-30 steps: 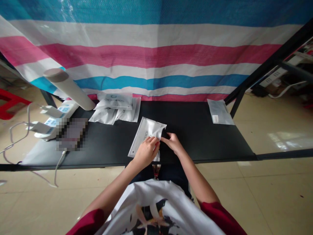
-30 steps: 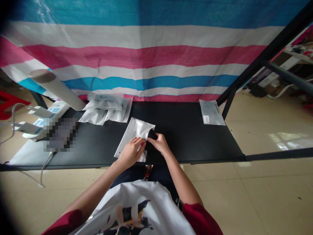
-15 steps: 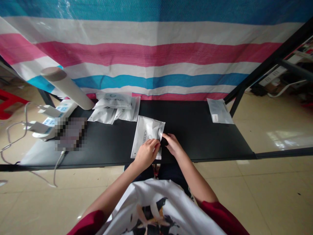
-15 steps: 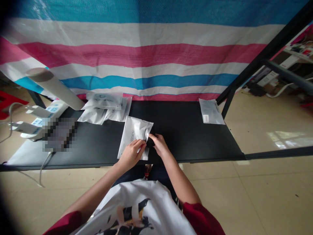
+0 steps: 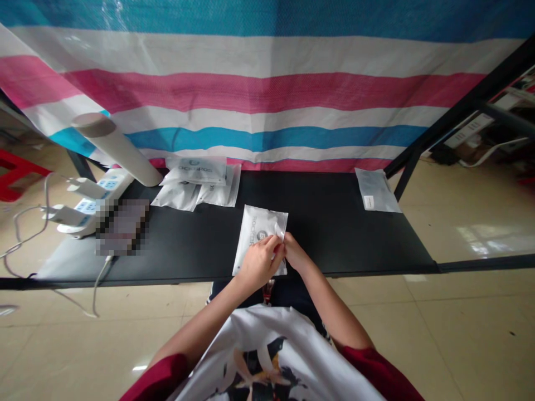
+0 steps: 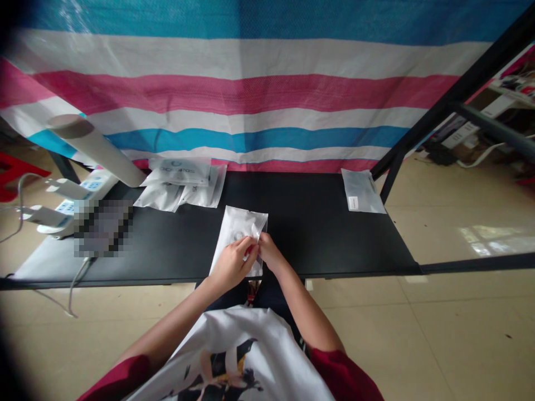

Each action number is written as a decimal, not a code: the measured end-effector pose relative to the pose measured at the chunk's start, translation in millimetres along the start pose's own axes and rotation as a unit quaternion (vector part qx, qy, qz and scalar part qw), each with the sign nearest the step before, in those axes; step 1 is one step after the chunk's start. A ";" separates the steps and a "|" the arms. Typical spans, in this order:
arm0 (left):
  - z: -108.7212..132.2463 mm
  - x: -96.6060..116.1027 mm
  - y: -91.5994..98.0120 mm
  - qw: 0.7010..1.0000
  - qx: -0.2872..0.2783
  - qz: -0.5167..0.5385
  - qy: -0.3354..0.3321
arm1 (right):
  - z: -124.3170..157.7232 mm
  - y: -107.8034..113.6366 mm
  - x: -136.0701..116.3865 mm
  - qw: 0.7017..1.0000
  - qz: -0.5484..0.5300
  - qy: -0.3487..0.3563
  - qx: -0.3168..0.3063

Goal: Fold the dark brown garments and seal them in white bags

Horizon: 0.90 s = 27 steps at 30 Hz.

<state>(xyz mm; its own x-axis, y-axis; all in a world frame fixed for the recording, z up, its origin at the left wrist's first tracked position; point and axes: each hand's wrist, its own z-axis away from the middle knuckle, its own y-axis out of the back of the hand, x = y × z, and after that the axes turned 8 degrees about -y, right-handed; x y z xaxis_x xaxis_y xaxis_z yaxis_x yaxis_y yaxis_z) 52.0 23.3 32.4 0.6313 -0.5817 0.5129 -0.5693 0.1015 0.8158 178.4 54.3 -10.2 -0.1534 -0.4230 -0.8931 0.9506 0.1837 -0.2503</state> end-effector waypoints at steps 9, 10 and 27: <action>5.5 -6.6 -2.0 0.990 -0.055 -0.119 -0.050 | 28.8 63.5 -5.9 0.983 0.155 0.003 0.094; 7.6 -6.6 -2.3 0.989 -0.066 -0.120 -0.053 | 35.7 66.1 -2.7 0.983 0.167 -0.021 0.076; 12.9 -17.1 -5.1 0.977 -0.089 -0.104 -0.164 | 51.3 37.1 5.7 0.996 0.061 -0.068 0.008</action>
<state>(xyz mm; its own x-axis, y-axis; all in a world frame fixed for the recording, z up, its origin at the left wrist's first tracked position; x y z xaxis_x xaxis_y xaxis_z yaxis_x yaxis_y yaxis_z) 37.3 22.3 16.1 0.5047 -0.8286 0.2424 -0.3280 0.0757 0.9416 226.7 13.2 -5.4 0.0005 -0.5146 -0.8574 0.9640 0.2281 -0.1363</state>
